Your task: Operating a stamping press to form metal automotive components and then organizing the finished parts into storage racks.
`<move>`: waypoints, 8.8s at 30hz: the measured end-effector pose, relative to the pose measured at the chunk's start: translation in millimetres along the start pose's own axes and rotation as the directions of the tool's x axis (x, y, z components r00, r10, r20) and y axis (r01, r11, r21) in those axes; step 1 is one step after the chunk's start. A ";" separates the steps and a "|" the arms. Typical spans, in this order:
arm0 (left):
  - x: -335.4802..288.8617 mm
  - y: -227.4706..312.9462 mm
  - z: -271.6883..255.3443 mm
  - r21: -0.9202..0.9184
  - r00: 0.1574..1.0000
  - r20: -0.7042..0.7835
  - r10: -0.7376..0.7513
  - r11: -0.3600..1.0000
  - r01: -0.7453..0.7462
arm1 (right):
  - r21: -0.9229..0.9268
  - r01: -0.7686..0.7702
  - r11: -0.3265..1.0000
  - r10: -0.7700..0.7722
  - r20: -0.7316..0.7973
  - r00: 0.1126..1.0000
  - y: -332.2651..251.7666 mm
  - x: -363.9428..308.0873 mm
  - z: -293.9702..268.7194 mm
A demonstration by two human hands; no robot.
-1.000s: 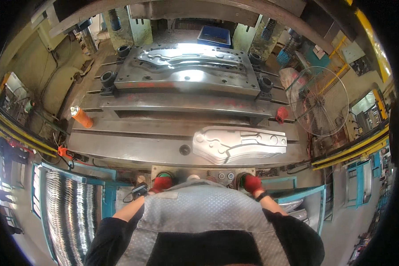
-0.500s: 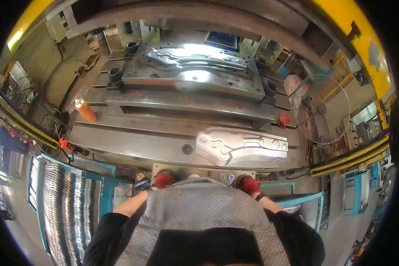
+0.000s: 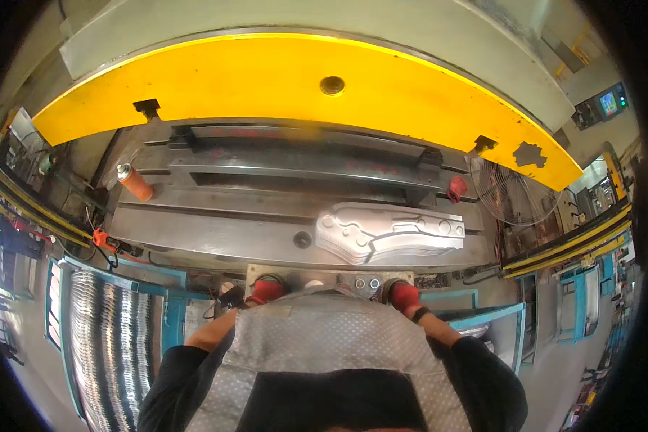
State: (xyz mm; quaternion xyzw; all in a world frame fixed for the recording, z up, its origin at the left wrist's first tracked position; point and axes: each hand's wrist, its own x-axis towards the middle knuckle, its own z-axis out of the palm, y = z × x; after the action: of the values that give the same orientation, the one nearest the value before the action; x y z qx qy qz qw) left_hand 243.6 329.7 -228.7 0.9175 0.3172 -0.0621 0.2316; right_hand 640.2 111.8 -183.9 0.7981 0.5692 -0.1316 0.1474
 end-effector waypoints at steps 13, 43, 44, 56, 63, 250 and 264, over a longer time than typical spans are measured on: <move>12.1 38.0 -159.8 0.037 0.997 0.041 0.060 0.997 -0.062 | 0.485 0.129 0.865 -0.191 0.081 0.978 0.6 -27.4 -72.9; 143.8 9.6 -388.7 0.579 0.713 -0.549 0.436 0.814 -0.053 | 0.725 -0.135 0.676 0.148 0.046 0.988 -32.2 -135.3 -41.7; 103.8 8.2 -368.1 0.478 0.724 -0.543 0.425 0.865 -0.150 | 0.704 -0.042 0.709 0.094 -0.036 0.995 -38.7 -119.7 -60.4; -94.0 -19.6 -183.2 -0.637 0.458 -0.736 -0.498 0.738 -0.222 | 0.939 0.079 0.336 -0.525 0.117 0.843 -260.0 -29.1 -235.6; -167.8 -15.5 -178.8 -0.708 0.304 0.004 -0.953 -0.217 -0.672 | 0.436 0.864 0.252 -0.810 -0.393 0.435 -401.8 -42.6 -223.2; -489.6 -407.0 -125.4 -0.092 0.317 -0.480 -0.818 0.406 0.909 | 0.403 0.696 0.594 -0.698 -0.171 0.695 -735.8 -19.2 -268.2; -572.7 -373.1 -121.1 -0.167 0.261 -0.555 -0.790 0.413 0.895 | 0.398 0.733 0.552 -0.697 -0.261 0.668 -735.5 -45.5 -262.5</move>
State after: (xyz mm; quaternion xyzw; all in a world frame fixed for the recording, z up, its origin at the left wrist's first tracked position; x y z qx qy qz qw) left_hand -441.4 327.0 -116.0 0.5934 0.8018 0.0648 -0.0261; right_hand -59.9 400.3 12.5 0.5119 0.7985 -0.2850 -0.1383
